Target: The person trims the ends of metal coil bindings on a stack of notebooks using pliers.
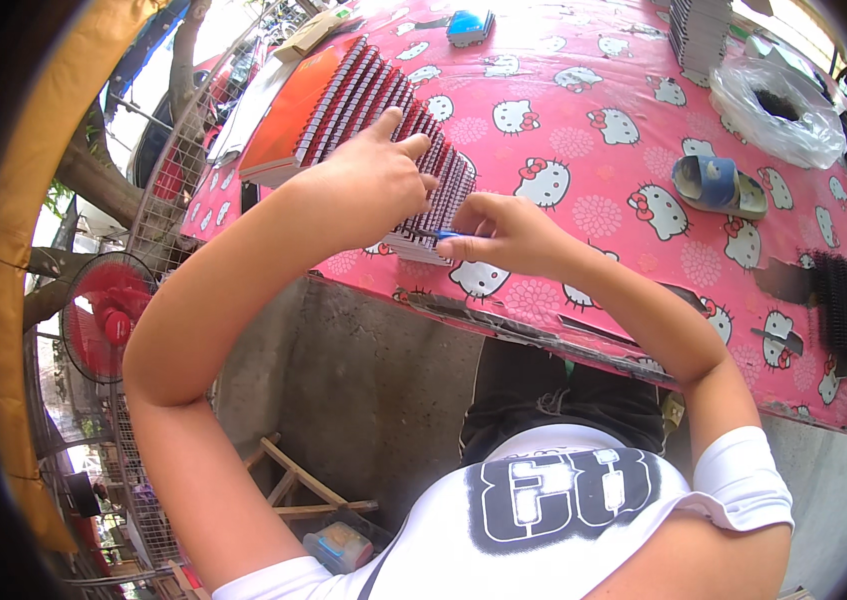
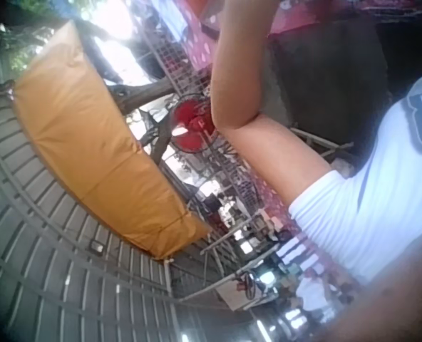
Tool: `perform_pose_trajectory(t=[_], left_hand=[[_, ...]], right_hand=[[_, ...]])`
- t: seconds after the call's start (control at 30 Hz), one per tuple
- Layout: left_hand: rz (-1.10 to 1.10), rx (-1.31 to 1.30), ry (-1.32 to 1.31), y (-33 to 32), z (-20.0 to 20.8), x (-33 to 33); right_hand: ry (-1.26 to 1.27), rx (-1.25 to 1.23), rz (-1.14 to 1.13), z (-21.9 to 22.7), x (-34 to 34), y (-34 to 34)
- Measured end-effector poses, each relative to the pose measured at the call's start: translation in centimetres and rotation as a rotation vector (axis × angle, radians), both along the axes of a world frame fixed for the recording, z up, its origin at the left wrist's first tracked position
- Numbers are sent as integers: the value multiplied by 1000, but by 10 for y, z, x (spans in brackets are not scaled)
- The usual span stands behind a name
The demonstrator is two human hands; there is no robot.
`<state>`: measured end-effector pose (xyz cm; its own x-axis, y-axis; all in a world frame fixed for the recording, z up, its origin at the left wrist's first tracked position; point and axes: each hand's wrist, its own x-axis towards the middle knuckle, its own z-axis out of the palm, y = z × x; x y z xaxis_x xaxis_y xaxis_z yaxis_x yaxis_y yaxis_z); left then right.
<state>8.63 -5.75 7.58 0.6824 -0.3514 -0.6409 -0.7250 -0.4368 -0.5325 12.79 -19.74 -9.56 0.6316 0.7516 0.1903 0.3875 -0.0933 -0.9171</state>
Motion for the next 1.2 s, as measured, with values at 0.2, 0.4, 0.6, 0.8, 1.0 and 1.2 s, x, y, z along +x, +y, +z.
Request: perform_pose_trajectory(t=[0.2, 0.4, 0.6, 0.8, 1.0, 1.2], left_hand=[[77, -4, 0, 1, -2, 0], [-245, -407, -444, 13, -8, -43], [-156, -1160, -907, 20, -25, -109], [663, -2111, -1349, 51, -156, -101], [1149, -2550, -1179, 74, -234, -73], [1297, -2810, -1092, 81, -245, -49]], right_hand=[[-503, -464, -193, -14, -6, -49], [-656, -374, -209, -24, -33, -102], [-9, 313, 348, 72, -107, -181], [43, 602, 632, 93, -140, -193], [55, 673, 713, 92, -153, -210], [69, 706, 765, 93, -159, -224]])
